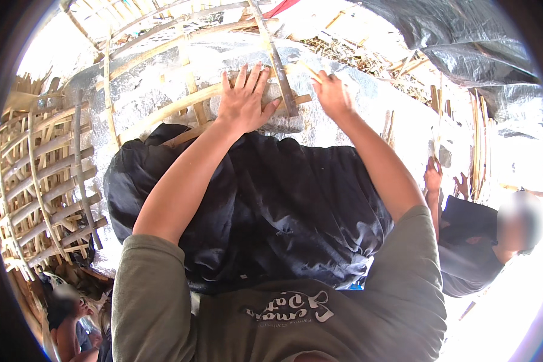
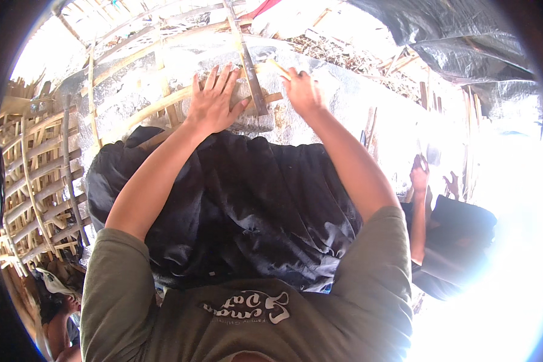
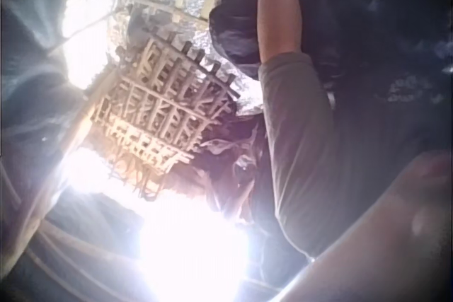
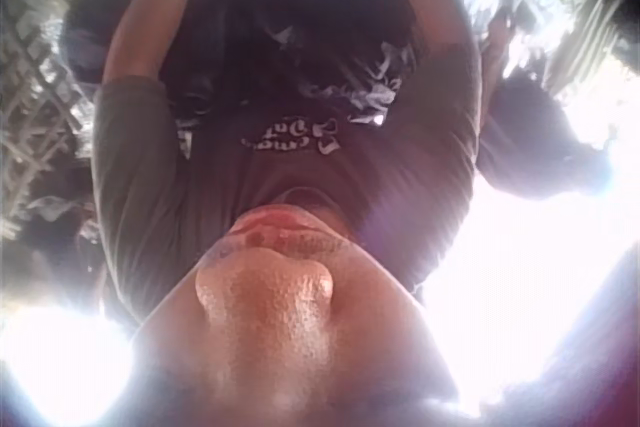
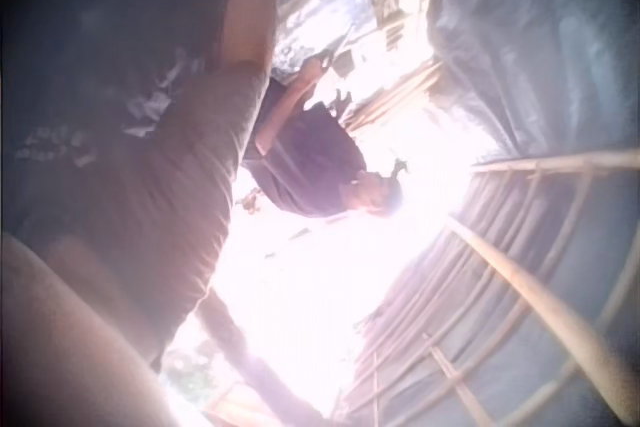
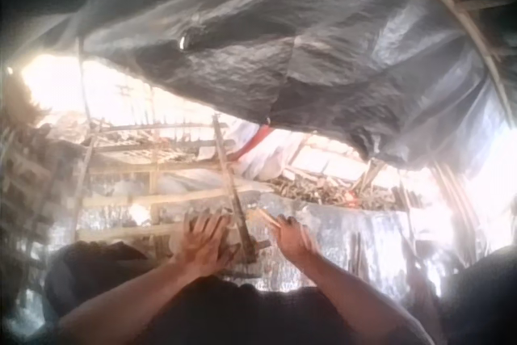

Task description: The person assembles a bamboo frame by hand, positioning slats and using a hammer to secure them. The person repeatedly adjusts the frame and hammers joints to tighten the structure.

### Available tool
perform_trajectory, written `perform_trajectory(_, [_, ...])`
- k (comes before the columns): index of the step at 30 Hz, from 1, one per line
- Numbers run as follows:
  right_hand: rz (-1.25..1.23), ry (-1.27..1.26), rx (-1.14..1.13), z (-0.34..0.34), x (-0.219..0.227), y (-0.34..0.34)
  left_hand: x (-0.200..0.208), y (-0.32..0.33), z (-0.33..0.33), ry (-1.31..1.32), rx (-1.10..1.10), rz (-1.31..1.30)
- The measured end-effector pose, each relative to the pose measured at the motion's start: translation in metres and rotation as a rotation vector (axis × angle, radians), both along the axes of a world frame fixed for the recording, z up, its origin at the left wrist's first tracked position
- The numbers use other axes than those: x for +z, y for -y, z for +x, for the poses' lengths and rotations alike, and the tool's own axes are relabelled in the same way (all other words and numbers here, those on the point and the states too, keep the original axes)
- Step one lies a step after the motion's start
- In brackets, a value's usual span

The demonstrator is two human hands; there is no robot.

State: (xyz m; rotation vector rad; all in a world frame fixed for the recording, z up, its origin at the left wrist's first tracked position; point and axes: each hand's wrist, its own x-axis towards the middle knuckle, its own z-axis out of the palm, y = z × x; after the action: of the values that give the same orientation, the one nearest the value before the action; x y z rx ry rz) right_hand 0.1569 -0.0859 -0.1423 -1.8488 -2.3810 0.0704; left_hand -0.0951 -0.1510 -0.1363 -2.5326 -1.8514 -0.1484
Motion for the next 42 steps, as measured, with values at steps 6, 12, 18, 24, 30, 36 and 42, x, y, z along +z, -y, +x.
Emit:
perform_trajectory(6, [-0.047,0.019,0.149,0.027,0.081,0.044,-0.002,0.003,-0.001,-0.051,0.024,-0.033])
perform_trajectory(12, [0.045,0.244,0.606,0.025,0.093,0.092,-0.005,0.002,-0.001,-0.054,0.032,-0.005])
perform_trajectory(18, [-0.025,0.298,0.644,0.008,0.098,0.104,-0.006,0.003,-0.004,-0.036,0.021,0.044])
perform_trajectory(24, [-0.12,0.369,0.542,0.014,0.081,0.094,-0.003,0.002,-0.001,-0.113,0.034,0.008])
perform_trajectory(30, [-0.145,0.36,0.514,0.01,0.081,0.1,-0.006,0.003,-0.003,-0.006,-0.009,0.075])
perform_trajectory(36, [-0.097,0.356,0.496,-0.005,0.091,0.114,-0.005,0.002,-0.005,0.023,-0.012,0.072])
perform_trajectory(42, [-0.022,0.188,0.59,-0.006,0.099,0.12,-0.008,0.002,-0.004,0.008,-0.008,0.098])
